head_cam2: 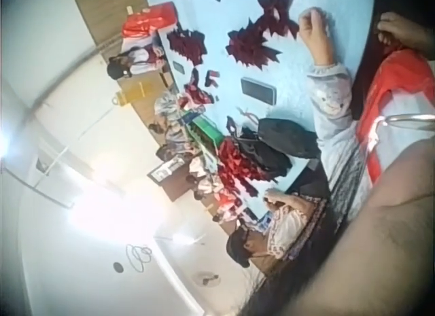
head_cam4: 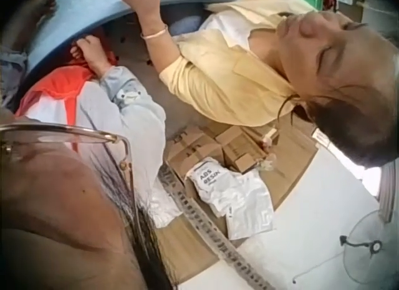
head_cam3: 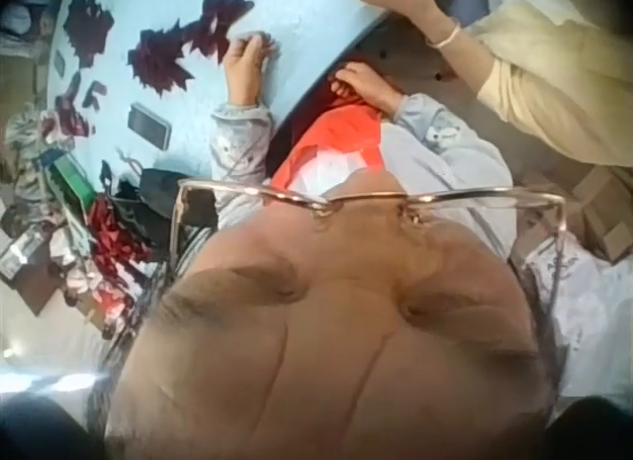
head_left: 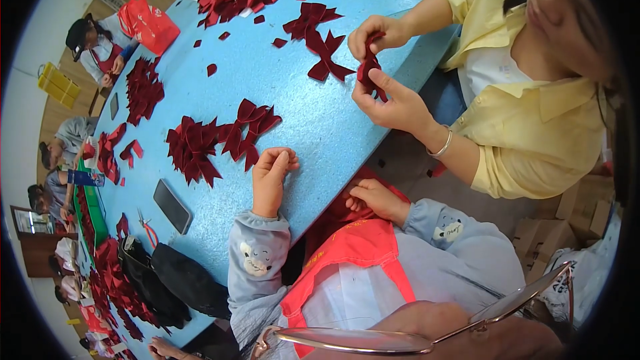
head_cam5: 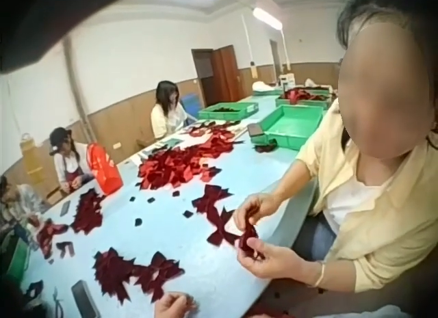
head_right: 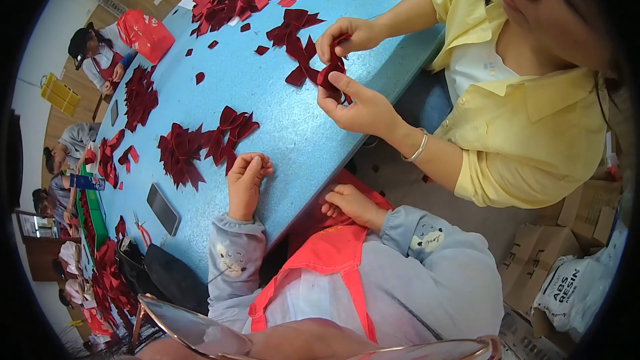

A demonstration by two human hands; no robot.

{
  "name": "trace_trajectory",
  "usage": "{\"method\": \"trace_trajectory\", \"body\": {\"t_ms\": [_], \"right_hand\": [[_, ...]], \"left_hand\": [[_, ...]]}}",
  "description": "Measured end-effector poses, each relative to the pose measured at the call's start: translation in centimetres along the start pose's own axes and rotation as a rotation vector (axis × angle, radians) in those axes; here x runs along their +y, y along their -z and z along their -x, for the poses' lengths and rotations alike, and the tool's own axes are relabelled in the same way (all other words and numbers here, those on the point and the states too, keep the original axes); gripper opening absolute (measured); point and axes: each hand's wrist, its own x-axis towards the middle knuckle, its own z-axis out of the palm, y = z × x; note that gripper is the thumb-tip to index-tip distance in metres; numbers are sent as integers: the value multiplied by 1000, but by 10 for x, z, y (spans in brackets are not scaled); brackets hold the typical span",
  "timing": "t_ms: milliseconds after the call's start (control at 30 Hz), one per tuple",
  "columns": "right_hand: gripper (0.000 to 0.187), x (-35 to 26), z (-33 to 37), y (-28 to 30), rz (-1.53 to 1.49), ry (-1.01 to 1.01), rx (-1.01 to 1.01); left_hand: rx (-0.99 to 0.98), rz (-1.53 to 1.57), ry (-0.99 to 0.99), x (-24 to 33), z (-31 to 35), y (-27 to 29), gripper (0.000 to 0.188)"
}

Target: Assemble red ribbon bows by hand at a factory workbench.

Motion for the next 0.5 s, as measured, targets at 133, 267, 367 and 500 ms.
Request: {"method": "trace_trajectory", "body": {"t_ms": [133, 267, 367, 500], "right_hand": [[21, 16, -9, 7, 12, -15, 1], [22, 23, -15, 12, 22, -12, 2], [22, 22, -16, 12, 20, -14, -2], [22, 24, -17, 15, -4, -28, -3]], "left_hand": [[2, -29, -18, -2, 0, 0, 12], [24, -10, -40, -4, 0, -1, 13], [83, -69, -62, -3, 2, -2, 12], [89, -88, -65, -2, 3, -4, 12]]}}
